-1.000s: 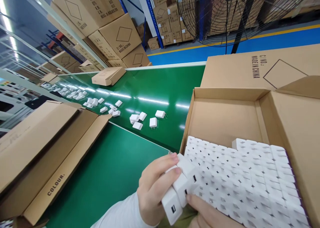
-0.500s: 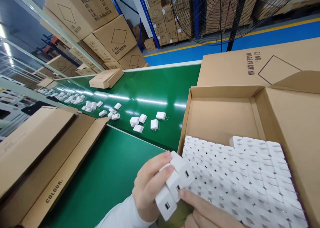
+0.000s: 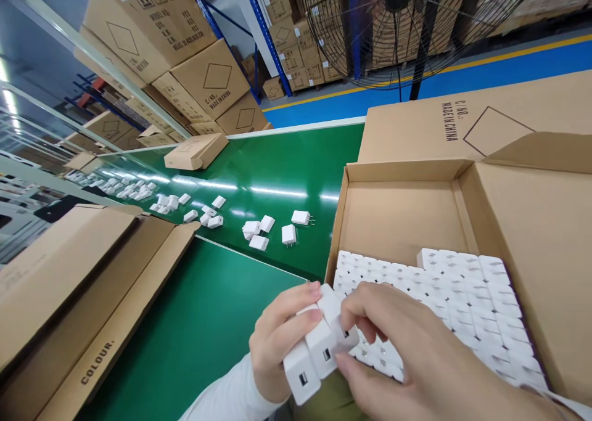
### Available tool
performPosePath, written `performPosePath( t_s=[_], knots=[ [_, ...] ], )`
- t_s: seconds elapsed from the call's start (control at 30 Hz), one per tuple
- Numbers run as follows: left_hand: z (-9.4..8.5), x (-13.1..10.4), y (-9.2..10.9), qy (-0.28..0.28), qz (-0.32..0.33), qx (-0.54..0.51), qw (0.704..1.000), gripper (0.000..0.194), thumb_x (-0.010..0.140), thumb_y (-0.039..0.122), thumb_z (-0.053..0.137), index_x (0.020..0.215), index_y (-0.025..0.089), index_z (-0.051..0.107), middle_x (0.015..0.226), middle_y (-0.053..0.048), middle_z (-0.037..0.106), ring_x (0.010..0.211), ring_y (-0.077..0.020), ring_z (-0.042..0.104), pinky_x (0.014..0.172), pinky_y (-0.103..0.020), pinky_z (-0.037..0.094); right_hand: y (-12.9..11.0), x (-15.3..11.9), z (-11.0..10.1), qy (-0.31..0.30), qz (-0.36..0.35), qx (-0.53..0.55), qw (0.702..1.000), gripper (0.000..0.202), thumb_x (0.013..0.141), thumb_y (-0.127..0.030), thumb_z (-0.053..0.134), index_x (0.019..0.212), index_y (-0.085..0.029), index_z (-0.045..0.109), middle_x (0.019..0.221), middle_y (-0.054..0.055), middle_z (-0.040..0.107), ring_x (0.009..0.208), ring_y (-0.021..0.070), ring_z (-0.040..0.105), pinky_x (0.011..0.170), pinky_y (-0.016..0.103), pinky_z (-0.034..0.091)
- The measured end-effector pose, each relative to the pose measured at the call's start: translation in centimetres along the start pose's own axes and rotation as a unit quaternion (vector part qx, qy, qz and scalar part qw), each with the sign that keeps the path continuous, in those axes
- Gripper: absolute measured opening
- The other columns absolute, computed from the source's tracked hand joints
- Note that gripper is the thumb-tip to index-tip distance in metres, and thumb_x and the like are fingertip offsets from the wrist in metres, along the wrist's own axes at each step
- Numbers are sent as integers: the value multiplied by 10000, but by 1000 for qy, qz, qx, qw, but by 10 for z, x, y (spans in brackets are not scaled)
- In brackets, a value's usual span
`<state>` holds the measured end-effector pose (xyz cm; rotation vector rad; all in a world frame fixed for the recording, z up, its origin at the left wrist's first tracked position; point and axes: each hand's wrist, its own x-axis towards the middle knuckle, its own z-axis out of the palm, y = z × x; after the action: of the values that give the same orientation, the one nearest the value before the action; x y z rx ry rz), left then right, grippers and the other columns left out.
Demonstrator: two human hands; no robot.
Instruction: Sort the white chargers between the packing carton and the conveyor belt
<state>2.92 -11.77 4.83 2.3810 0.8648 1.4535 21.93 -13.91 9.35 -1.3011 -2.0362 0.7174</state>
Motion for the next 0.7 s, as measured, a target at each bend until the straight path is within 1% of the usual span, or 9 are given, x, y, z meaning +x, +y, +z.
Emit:
performPosePath(
  t_s=[0.1,0.17,0.37,0.53,0.7],
  knots=[
    [0,0,1,-2,6,3,1000,186,858,223,578,1033,161,598,980,-103,685,975,-219,666,796,-351,596,3,-4,7,-9,33,8,999,191,726,-165,581,737,-256,413,616,-78,491,505,90,499,468,173,439],
    [0,0,1,-8,6,6,1000,189,863,228,571,1037,161,598,979,-103,686,975,-218,665,797,-356,596,5,-5,9,-15,42,19,999,205,712,-166,584,728,-254,399,618,-75,492,507,97,500,460,181,438],
    [-1,-2,-1,-30,12,9,999,233,839,241,608,1047,138,601,1013,-114,673,1002,-225,653,822,-348,586,6,-2,5,-30,39,27,998,229,702,-152,567,707,-252,361,601,-79,457,495,96,472,439,187,406],
    [-2,0,-2,-44,19,15,999,217,843,208,589,1043,127,603,999,-122,676,1004,-227,653,830,-346,582,4,5,2,-82,74,28,994,267,690,-103,544,683,-246,318,587,-84,454,503,96,451,437,191,368],
    [-3,1,0,-45,17,17,999,215,847,212,582,1049,138,598,993,-116,680,999,-222,655,816,-340,585,4,9,5,-85,97,47,990,273,652,-77,533,693,-244,322,593,-84,464,515,93,453,436,183,363]
  ],
)
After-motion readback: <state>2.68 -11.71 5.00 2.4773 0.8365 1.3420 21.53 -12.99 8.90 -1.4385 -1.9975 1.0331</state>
